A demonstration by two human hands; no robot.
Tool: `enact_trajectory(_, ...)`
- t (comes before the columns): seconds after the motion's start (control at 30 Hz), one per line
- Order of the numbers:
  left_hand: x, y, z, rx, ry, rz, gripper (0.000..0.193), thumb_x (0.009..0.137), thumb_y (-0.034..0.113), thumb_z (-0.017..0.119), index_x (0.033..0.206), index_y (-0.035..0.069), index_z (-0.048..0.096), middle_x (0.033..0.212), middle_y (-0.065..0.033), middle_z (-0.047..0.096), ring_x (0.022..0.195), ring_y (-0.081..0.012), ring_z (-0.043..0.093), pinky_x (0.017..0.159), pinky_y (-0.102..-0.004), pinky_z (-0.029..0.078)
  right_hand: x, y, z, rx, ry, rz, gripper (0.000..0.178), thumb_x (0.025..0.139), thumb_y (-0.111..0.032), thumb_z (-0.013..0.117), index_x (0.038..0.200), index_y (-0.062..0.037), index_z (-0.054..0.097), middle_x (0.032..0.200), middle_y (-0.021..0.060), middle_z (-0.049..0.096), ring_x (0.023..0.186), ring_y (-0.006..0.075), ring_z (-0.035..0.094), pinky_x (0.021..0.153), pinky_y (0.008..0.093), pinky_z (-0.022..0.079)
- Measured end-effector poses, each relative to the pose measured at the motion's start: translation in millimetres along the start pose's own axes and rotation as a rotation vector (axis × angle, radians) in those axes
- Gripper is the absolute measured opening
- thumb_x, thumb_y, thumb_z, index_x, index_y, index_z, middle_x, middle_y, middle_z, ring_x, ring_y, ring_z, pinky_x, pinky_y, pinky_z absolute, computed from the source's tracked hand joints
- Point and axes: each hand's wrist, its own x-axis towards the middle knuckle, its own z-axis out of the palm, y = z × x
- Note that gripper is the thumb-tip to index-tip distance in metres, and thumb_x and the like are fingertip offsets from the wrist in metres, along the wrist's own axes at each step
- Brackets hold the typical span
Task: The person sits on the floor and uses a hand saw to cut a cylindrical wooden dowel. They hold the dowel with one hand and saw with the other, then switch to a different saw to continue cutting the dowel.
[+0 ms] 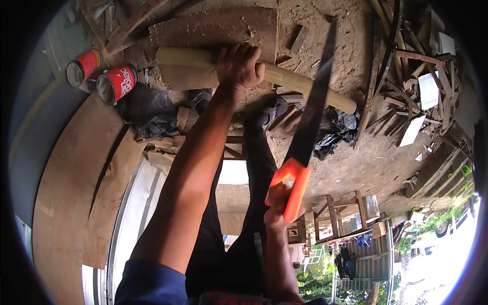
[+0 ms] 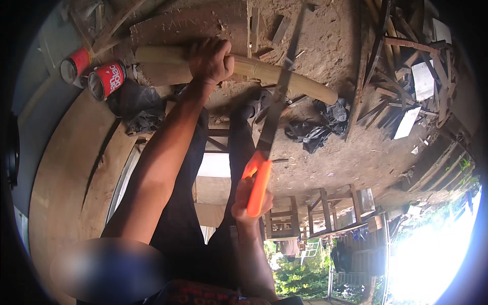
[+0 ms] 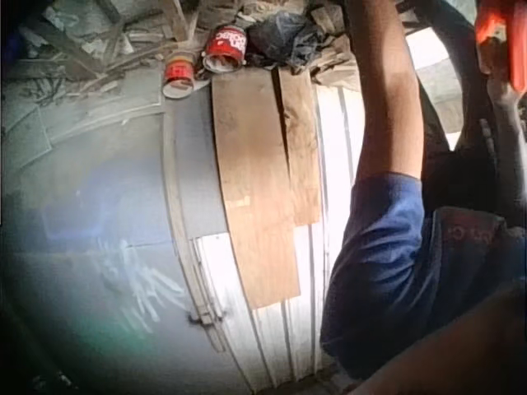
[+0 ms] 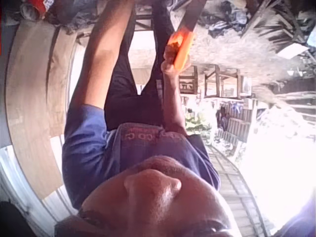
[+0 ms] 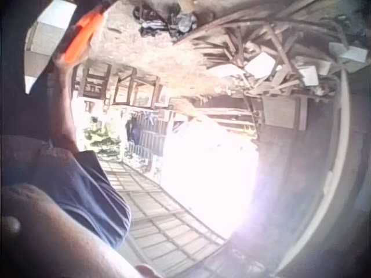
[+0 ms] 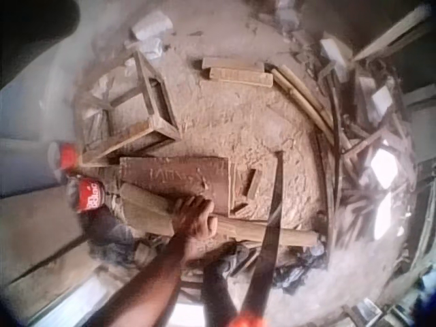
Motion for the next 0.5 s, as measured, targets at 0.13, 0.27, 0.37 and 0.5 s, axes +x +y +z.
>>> enact_trajectory(0.13,6.1,-3.9,2.8,-0.004,0.047,0.062,0.023,0.066,0.030,0.065,0.083,0.017,0.056,0.084,-0.0016,0.057,0.084,-0.0232,0.058,0.072,-0.0433,0.040,56.6,10.4,15.2,0.001,0.045,0.046,0.028,0.091,0.004,0.052,0.066,-0.0040,0.043,0.055,0.0019,0.044,0.045,0.0083,0.036,0.044,0.0273,0.029)
enact_trajectory(0.27,-0.4,-2.8,2.4,0.027,0.045,0.041,0.019,0.067,0.026,0.064,0.083,0.017,0.057,0.085,-0.0007,0.058,0.084,-0.0218,0.057,0.072,-0.0417,0.039,68.2,38.2,18.2,0.070,0.002,0.147,0.028,0.090,0.003,0.052,0.065,-0.0051,0.042,0.055,0.0008,0.044,0.047,0.0076,0.038,0.044,0.0268,0.029)
enact_trajectory(0.37,-3.9,-7.4,2.3,-0.039,0.105,0.083,0.015,0.068,0.022,0.062,0.082,0.018,0.058,0.084,0.0007,0.057,0.082,-0.0211,0.057,0.069,-0.0407,0.037,76.3,71.2,19.2,-0.009,0.036,-0.013,0.025,0.088,-0.016,0.058,0.068,-0.0016,0.061,0.052,0.0022,0.054,0.047,0.0118,0.054,0.044,0.0284,0.038)
enact_trajectory(0.5,-0.7,-11.5,8.5,-0.098,0.138,0.204,0.015,0.071,0.023,0.067,0.084,0.017,0.063,0.087,0.0012,0.062,0.080,-0.0215,0.058,0.068,-0.0399,0.039,127.3,71.6,16.9,0.034,-0.042,-0.019,0.028,0.091,-0.022,0.053,0.079,0.0017,0.062,0.060,0.0045,0.057,0.049,0.0111,0.051,0.049,0.0253,0.039)
